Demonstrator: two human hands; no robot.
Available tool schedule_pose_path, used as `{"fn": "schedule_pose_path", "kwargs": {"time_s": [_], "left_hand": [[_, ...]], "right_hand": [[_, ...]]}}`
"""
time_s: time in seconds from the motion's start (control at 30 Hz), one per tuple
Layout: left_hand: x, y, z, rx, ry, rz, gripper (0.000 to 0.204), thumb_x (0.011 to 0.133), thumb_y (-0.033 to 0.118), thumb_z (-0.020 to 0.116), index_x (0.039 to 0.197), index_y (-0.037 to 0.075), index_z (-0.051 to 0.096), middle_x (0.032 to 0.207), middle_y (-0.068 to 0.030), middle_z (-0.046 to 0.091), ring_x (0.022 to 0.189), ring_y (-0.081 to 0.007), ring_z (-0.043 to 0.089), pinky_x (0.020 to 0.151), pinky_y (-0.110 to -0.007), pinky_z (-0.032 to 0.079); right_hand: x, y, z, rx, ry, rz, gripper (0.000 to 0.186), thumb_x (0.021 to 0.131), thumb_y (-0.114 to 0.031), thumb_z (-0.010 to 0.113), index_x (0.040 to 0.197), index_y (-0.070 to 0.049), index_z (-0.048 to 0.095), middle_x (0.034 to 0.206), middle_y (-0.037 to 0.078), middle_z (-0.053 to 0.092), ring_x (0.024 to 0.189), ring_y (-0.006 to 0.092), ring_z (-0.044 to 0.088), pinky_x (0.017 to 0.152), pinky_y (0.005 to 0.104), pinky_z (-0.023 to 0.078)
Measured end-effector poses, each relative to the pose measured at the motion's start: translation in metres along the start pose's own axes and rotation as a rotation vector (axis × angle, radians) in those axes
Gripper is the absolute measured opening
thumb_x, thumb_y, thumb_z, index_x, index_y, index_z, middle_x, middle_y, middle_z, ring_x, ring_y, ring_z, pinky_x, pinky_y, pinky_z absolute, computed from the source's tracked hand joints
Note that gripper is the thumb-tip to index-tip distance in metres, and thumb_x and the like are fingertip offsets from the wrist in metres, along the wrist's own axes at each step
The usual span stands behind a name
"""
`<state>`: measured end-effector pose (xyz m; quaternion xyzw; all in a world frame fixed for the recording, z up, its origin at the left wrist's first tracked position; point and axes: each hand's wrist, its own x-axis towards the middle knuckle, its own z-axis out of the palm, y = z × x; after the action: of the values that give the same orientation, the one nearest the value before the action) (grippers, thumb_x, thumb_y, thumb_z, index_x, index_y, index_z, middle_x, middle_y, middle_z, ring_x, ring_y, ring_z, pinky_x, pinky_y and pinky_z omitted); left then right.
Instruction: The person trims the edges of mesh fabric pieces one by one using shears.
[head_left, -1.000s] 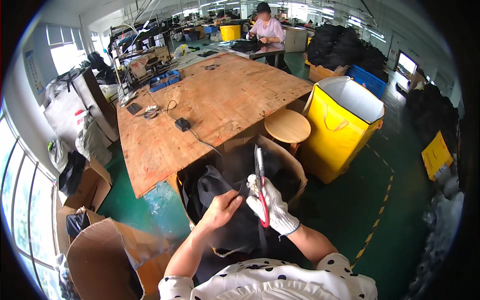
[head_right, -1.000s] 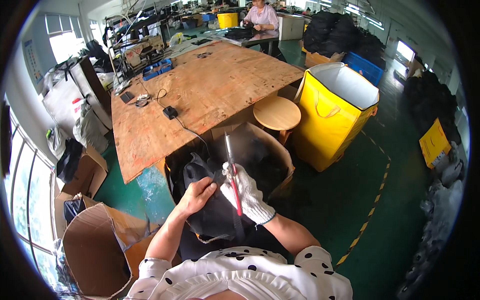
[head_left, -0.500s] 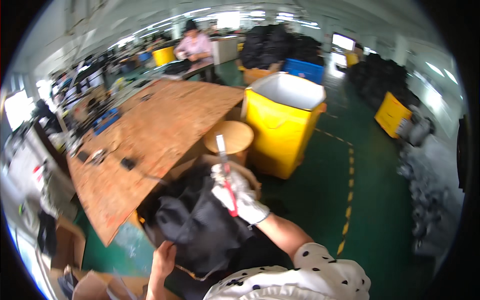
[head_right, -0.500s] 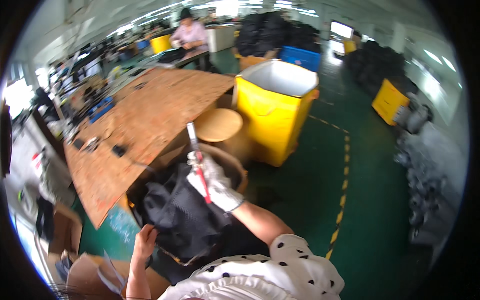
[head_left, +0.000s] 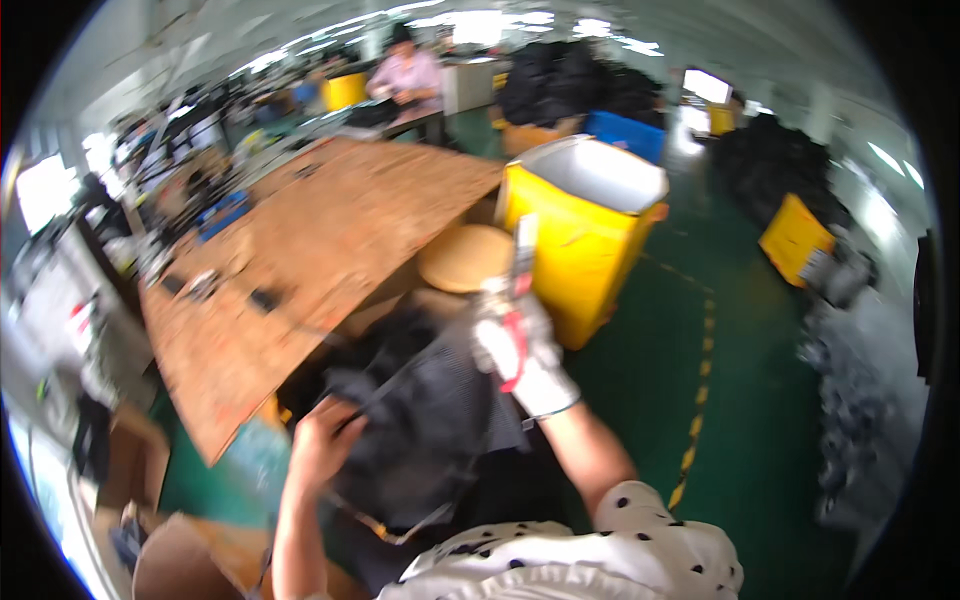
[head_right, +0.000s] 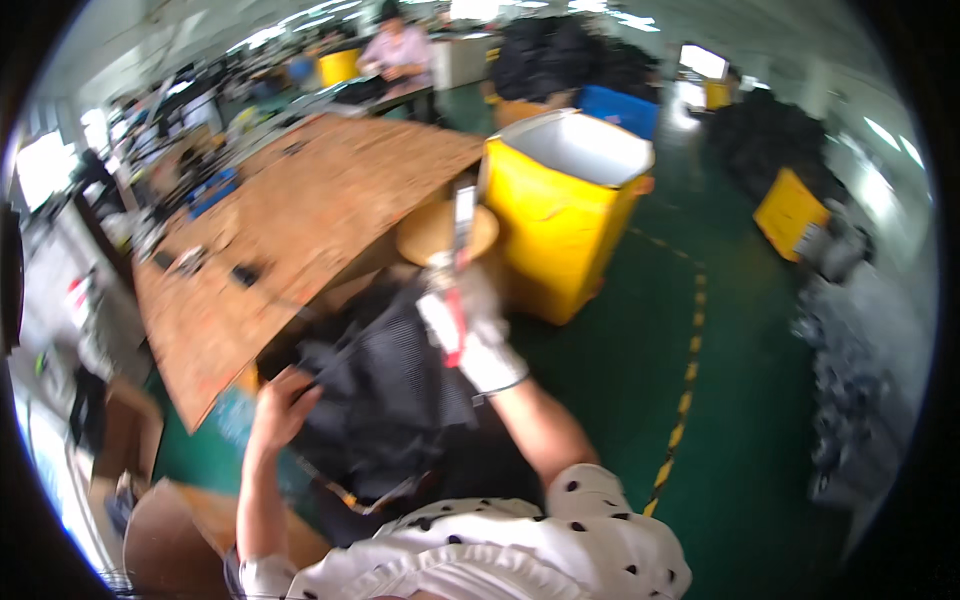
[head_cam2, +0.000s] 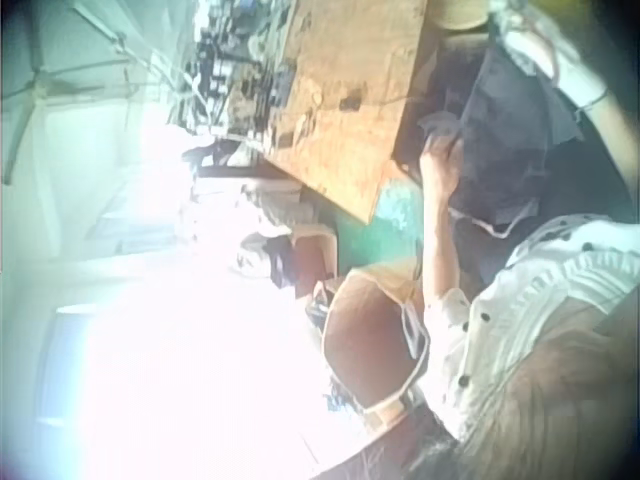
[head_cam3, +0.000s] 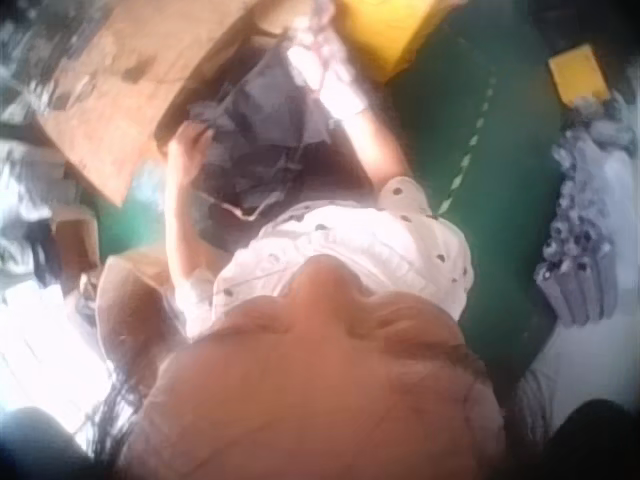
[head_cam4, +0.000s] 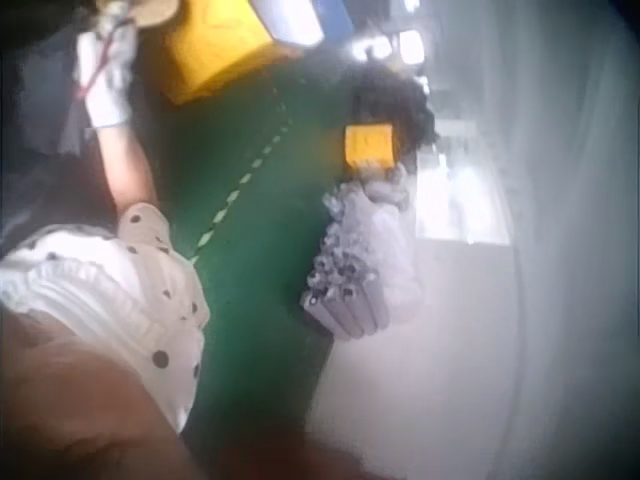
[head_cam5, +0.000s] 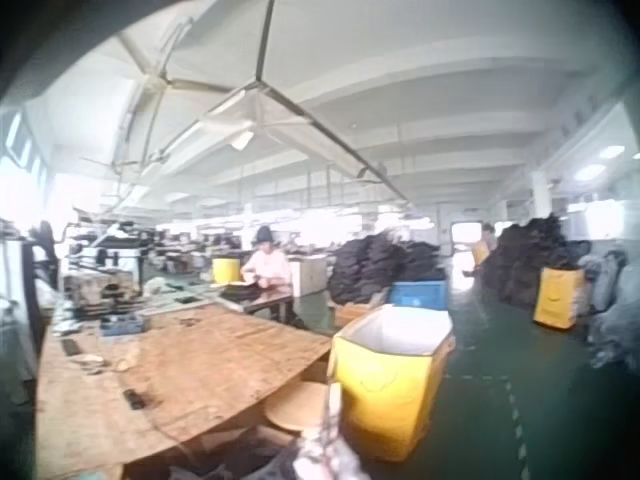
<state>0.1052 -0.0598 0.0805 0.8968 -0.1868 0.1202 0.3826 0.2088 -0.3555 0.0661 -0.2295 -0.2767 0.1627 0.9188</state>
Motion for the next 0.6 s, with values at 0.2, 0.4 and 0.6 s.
{"fn": "schedule_pose_path", "kwargs": {"time_s": [0.2, 0.4, 0.6], "left_hand": [[-0.009, -0.013, 0.033, -0.244, -0.126, -0.176, 0.018, 0.084, 0.012, 0.062, 0.096, -0.002, 0.060, 0.074, -0.0115, 0.060, 0.066, -0.0149, 0.055, 0.064, -0.030, 0.047], [-0.002, -0.011, 0.056, -0.243, -0.079, -0.277, 0.020, 0.086, 0.018, 0.060, 0.097, 0.002, 0.062, 0.078, -0.0133, 0.063, 0.070, -0.0152, 0.057, 0.067, -0.030, 0.046], [-0.029, -0.044, 0.045, -0.388, 0.003, -0.259, 0.013, 0.088, 0.006, 0.053, 0.090, -0.003, 0.062, 0.072, -0.0012, 0.058, 0.070, -0.0077, 0.051, 0.065, -0.024, 0.043]], "right_hand": [[0.006, 0.013, 0.073, -0.958, 0.557, -0.076, 0.036, 0.074, 0.004, 0.053, 0.107, -0.010, 0.047, 0.066, 0.000, 0.048, 0.048, 0.0105, 0.049, 0.042, 0.0245, 0.043], [0.007, -0.008, 0.017, 0.131, 0.157, 0.167, 0.018, 0.087, -0.029, 0.049, 0.074, -0.019, 0.044, 0.057, -0.004, 0.041, 0.037, 0.0102, 0.036, 0.035, 0.0252, 0.031], [0.003, 0.033, 0.010, -0.363, 0.374, -0.060, 0.008, 0.090, -0.020, 0.046, 0.088, -0.013, 0.049, 0.058, -0.005, 0.039, 0.047, 0.0070, 0.042, 0.040, 0.0217, 0.037]]}}
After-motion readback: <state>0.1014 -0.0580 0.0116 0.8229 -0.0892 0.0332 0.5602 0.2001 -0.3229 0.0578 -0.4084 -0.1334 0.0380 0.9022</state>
